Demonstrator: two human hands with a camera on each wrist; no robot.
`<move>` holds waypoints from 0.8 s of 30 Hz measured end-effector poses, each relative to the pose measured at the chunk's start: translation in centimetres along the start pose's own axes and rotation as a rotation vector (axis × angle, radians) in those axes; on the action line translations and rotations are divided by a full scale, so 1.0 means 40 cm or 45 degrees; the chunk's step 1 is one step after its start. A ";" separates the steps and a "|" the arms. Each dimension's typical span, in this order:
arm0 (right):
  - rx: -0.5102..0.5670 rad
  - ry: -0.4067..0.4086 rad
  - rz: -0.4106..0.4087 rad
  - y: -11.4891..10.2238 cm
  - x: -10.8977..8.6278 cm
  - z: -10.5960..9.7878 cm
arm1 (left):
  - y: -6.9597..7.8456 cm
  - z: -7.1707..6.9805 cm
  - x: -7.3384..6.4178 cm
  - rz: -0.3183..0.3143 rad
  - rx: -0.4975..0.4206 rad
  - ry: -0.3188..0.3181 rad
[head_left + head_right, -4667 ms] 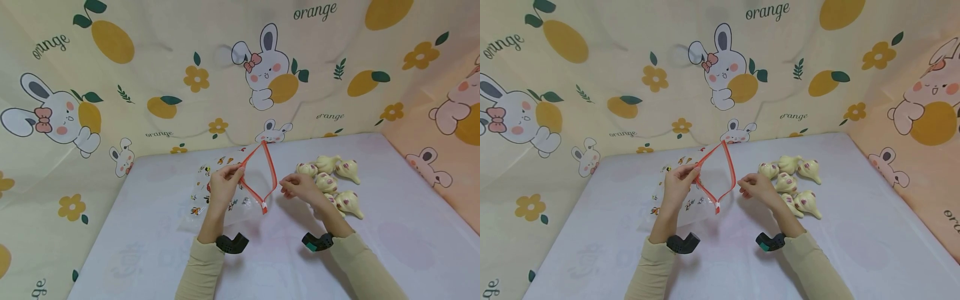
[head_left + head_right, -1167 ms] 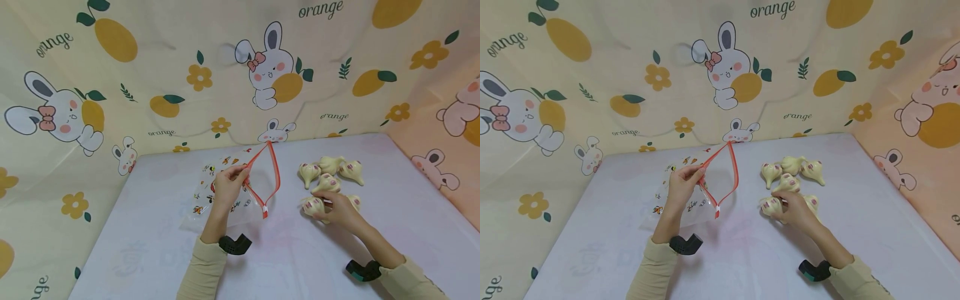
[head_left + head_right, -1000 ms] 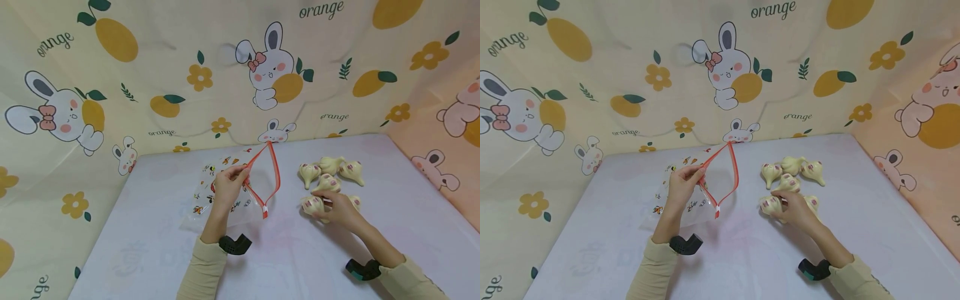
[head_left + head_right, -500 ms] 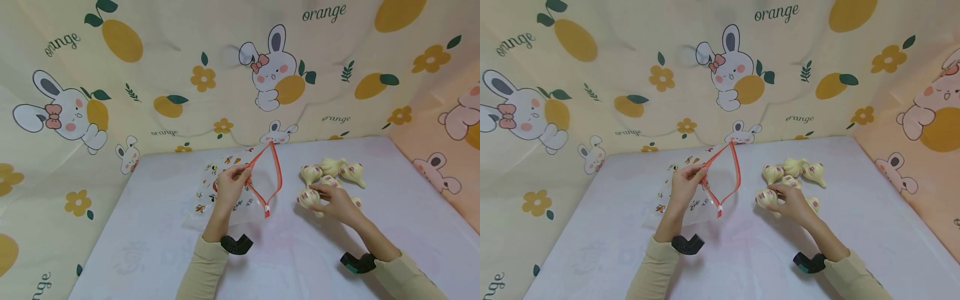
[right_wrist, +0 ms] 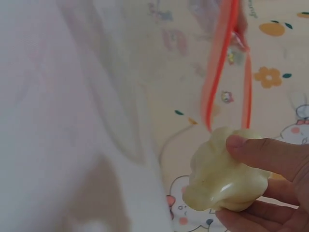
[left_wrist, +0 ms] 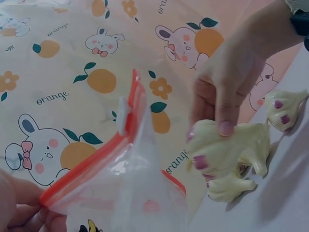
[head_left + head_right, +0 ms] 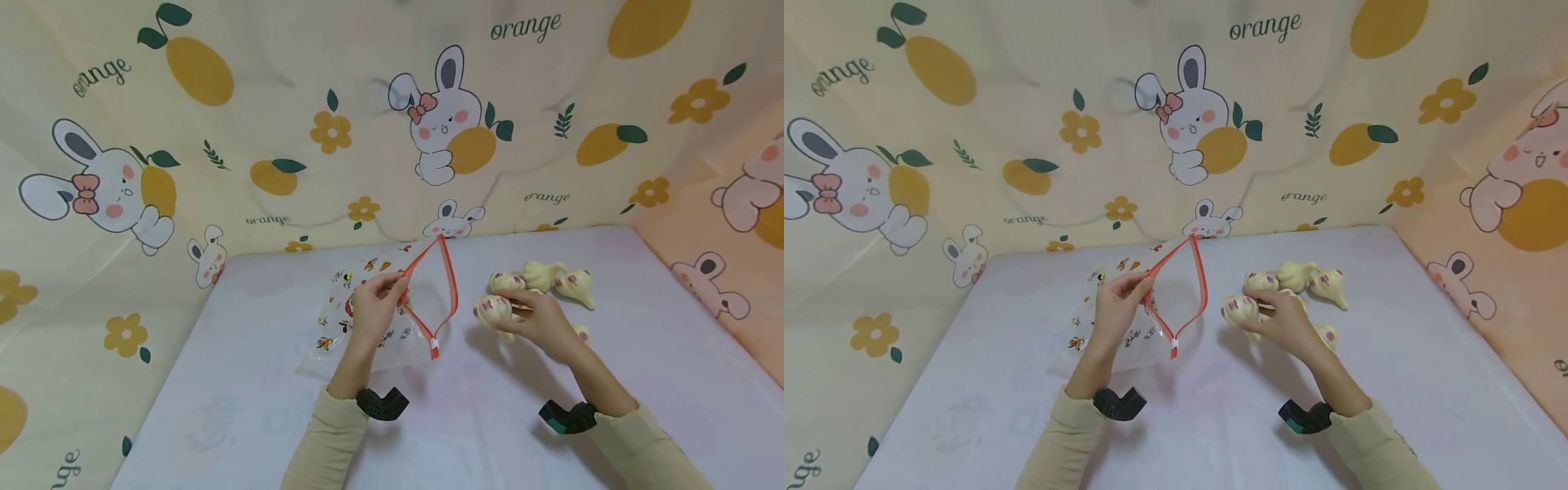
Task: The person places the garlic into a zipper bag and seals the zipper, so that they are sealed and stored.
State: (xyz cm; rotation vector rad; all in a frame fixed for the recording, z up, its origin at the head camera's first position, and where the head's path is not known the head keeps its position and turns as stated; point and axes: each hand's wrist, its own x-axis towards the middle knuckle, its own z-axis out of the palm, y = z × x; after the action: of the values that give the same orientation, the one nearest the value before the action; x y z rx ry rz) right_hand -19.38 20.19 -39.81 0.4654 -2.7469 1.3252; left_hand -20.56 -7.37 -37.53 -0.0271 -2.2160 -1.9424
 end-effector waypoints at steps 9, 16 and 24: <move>0.022 0.061 -0.013 -0.016 0.022 0.003 | 0.000 -0.007 -0.001 0.006 -0.012 0.014; 0.027 0.096 -0.016 -0.040 0.035 -0.001 | 0.003 -0.008 0.000 -0.013 -0.008 0.023; 0.099 0.052 0.084 -0.067 0.049 -0.004 | 0.005 -0.008 -0.002 -0.022 -0.008 0.022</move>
State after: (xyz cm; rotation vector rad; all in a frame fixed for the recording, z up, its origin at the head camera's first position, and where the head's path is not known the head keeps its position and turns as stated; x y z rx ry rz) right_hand -20.46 18.27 -37.31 0.3506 -2.7080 1.4439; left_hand -20.42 -7.64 -37.31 0.0079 -2.2067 -1.9509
